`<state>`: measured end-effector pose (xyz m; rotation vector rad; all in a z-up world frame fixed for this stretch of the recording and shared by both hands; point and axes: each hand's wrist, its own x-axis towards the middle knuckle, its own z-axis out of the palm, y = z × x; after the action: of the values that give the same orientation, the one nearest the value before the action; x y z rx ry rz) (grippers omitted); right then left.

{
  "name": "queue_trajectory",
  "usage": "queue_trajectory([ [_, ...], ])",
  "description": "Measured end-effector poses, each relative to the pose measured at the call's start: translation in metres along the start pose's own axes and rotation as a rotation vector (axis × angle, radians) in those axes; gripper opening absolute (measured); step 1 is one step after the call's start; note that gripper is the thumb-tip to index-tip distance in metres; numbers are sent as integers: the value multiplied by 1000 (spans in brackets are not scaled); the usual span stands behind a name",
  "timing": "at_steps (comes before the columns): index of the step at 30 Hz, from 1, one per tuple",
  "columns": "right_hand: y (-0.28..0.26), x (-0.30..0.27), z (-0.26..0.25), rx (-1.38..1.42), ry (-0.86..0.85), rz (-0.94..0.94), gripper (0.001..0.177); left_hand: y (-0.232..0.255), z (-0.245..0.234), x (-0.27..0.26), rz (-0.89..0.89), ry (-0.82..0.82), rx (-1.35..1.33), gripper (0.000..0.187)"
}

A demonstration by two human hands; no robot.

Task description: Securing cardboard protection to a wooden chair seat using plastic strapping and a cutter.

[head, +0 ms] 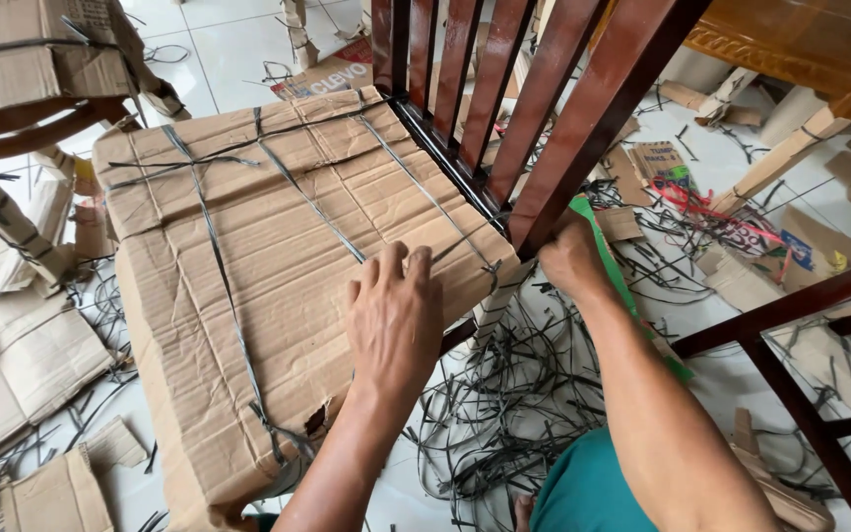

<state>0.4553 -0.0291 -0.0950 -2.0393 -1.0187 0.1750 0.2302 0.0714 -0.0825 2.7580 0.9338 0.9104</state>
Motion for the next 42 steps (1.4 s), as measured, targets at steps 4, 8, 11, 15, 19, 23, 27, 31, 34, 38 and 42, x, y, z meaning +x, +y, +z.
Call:
queue_trajectory([
  [4,1,1,-2,77,-9,27,32,10,-49,-36,-1,18,82,52],
  [8,0,-1,-1,129,-26,88,39,-16,-55,-83,26,-94,404,96],
  [11,-4,-9,-4,95,-86,185,47,-29,-68,-100,4,-66,514,101],
  [15,-2,-17,0,-24,-238,200,38,-44,-86,-112,168,227,627,79],
  [19,-8,-26,-3,-34,-418,370,26,-78,-83,-111,292,300,699,80],
  [23,8,-42,-1,-124,-599,312,25,-116,-96,-106,383,359,651,62],
  [27,-8,-63,-14,-7,-848,422,14,-159,-112,-97,449,373,696,54],
  [31,-52,-92,-26,-201,-950,420,20,-208,-120,-86,511,398,773,34],
  [34,-58,-117,-31,-222,-1034,297,17,-239,-116,-94,338,296,793,30],
  [38,-63,-162,-27,-478,-1247,141,15,-250,-115,-104,209,268,763,46],
  [42,-50,-210,-9,-647,-1464,-198,18,-227,-119,-105,122,194,583,50],
])
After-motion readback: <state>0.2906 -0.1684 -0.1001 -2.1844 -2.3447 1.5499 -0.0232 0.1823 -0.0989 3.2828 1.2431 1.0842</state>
